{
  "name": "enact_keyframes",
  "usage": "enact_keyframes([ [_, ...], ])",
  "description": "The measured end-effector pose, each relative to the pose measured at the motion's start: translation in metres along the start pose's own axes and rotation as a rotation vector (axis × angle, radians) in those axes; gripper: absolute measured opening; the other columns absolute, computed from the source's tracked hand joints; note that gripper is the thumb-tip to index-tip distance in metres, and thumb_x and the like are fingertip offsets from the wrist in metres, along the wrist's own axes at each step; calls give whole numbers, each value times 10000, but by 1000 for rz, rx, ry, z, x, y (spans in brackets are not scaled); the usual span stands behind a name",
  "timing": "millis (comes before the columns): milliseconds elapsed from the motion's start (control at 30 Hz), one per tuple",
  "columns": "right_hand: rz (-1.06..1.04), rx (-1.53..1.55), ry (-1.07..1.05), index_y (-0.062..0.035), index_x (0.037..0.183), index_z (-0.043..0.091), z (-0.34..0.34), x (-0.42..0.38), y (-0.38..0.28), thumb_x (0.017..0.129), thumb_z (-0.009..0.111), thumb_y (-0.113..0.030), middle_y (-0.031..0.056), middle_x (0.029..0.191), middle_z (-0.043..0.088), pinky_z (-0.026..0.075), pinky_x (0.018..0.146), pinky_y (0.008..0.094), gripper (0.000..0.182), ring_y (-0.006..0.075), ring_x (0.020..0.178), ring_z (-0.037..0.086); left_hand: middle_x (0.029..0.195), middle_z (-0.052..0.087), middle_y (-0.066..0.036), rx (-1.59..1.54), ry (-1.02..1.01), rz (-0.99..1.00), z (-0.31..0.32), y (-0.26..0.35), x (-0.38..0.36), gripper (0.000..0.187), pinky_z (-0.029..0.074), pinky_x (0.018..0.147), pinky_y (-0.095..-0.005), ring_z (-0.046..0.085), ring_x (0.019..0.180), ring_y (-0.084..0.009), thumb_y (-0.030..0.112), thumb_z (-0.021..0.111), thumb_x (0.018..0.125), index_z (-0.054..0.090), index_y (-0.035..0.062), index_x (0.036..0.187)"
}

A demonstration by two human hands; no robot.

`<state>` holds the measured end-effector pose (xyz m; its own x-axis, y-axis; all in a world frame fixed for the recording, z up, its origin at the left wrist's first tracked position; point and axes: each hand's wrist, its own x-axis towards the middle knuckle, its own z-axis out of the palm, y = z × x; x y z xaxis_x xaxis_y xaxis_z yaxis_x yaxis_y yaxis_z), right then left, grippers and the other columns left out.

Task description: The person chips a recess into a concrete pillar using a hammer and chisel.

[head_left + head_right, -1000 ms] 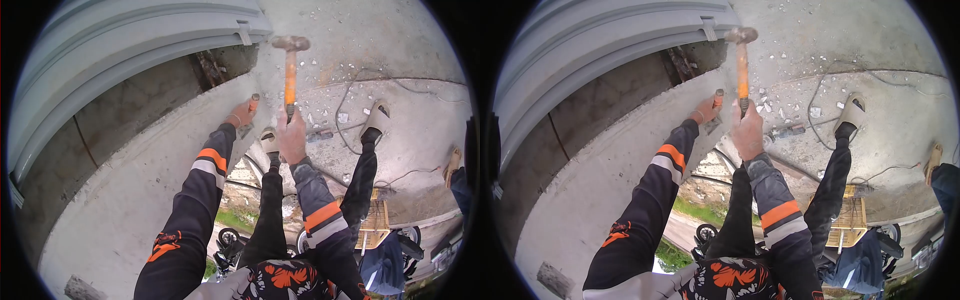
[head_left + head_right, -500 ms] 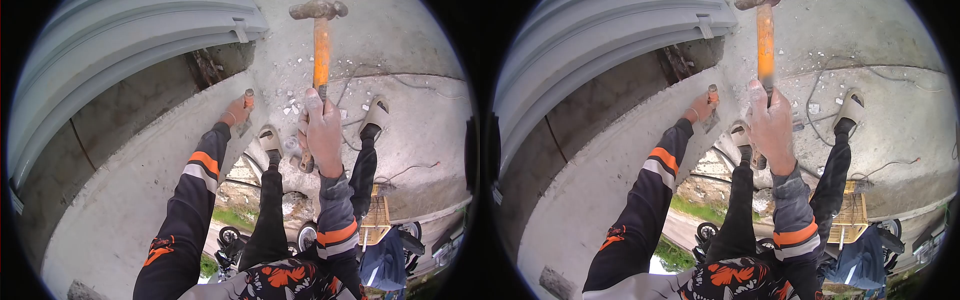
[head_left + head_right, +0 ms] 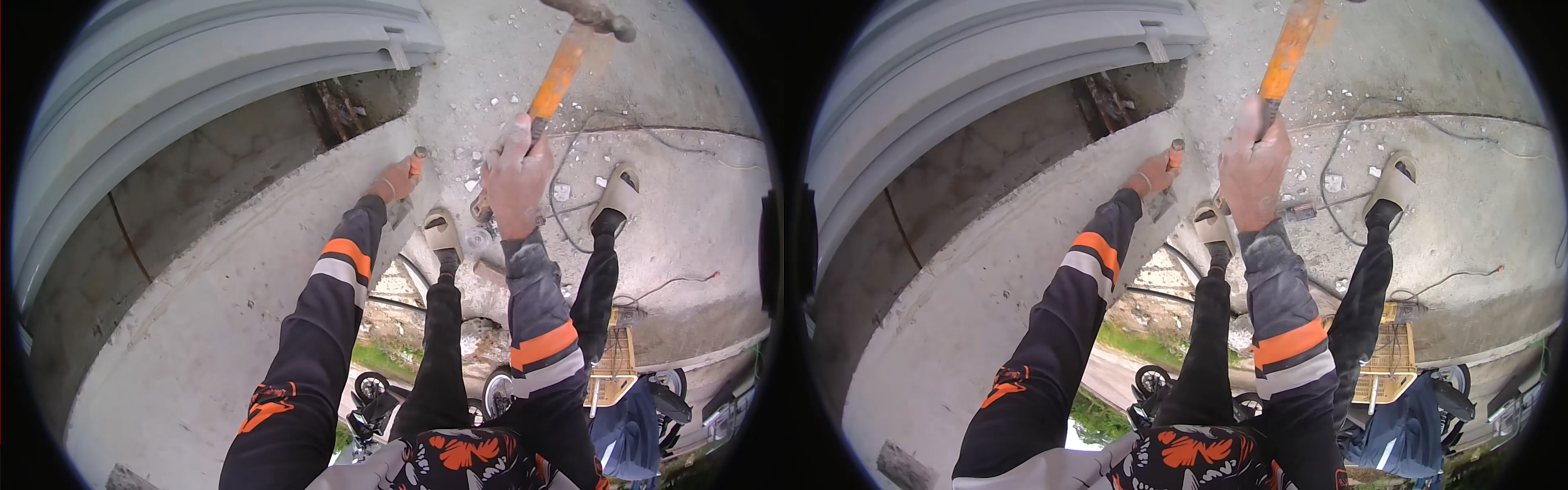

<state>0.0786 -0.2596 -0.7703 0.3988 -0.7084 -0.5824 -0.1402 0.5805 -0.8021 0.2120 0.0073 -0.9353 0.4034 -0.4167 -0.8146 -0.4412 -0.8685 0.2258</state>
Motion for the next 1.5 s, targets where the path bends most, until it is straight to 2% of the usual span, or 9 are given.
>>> enact_keyframes([
  [67,-307,-868,-140,50,931,583,-15,-39,149,1024,509,-409,134,648,595,471,435,404,474,219,476,602,1115,693,-204,-10,-20,3,4,7,-8,429,498,928,-447,646,1085,-398,272,687,897,547,79,1254],
  [133,763,-621,-558,78,975,603,-20,-35,77,1007,502,-417,207,728,642,519,544,443,506,293,629,687,1121,693,-205,-7,-41,17,-4,13,-10,431,498,931,-446,643,1090,-400,273,688,898,547,82,1258],
  [433,-37,-239,-53,63,913,557,0,27,-18,1008,508,-462,202,728,567,533,725,453,537,371,755,643,1115,689,-225,14,9,5,0,8,-8,457,498,932,-492,633,1088,-426,283,657,910,518,79,1293],
  [567,327,-864,-531,92,1001,614,-30,-40,129,998,480,-497,270,807,639,543,736,447,604,392,826,686,1110,689,-224,-180,-15,68,6,5,-9,458,500,926,-494,635,1072,-435,279,661,906,516,87,1296],
  [767,470,-205,-279,-76,730,473,-26,15,-59,1022,525,-422,17,564,488,382,369,321,455,123,389,439,1151,682,-212,3,3,-37,0,14,-8,440,497,937,-454,637,1103,-410,242,674,905,533,80,1288],
  [933,-198,-364,-20,65,919,589,10,-7,16,1014,490,-397,148,614,594,506,540,457,481,320,501,592,1110,692,-214,-54,57,31,12,-3,-4,433,504,904,-496,634,1072,-432,267,668,898,527,76,1259],
  [1100,799,-669,-667,58,883,636,-30,-15,42,985,500,-445,232,781,677,528,751,472,531,415,834,672,1116,704,-171,-77,41,-69,8,3,-12,390,511,920,-442,658,1079,-367,245,695,892,566,83,1223],
  [1367,131,-534,-188,88,905,639,-2,-19,47,995,513,-402,317,818,658,525,787,497,514,473,830,671,1124,700,-185,-8,46,-85,5,9,-11,408,505,938,-435,654,1093,-374,239,704,885,569,85,1238],
  [1500,532,-783,-658,85,943,648,-51,-27,112,986,530,-407,321,851,672,530,792,501,508,495,868,666,1148,685,-206,-41,66,-69,8,12,-4,453,495,939,-459,633,1107,-412,265,693,890,548,91,1282],
])
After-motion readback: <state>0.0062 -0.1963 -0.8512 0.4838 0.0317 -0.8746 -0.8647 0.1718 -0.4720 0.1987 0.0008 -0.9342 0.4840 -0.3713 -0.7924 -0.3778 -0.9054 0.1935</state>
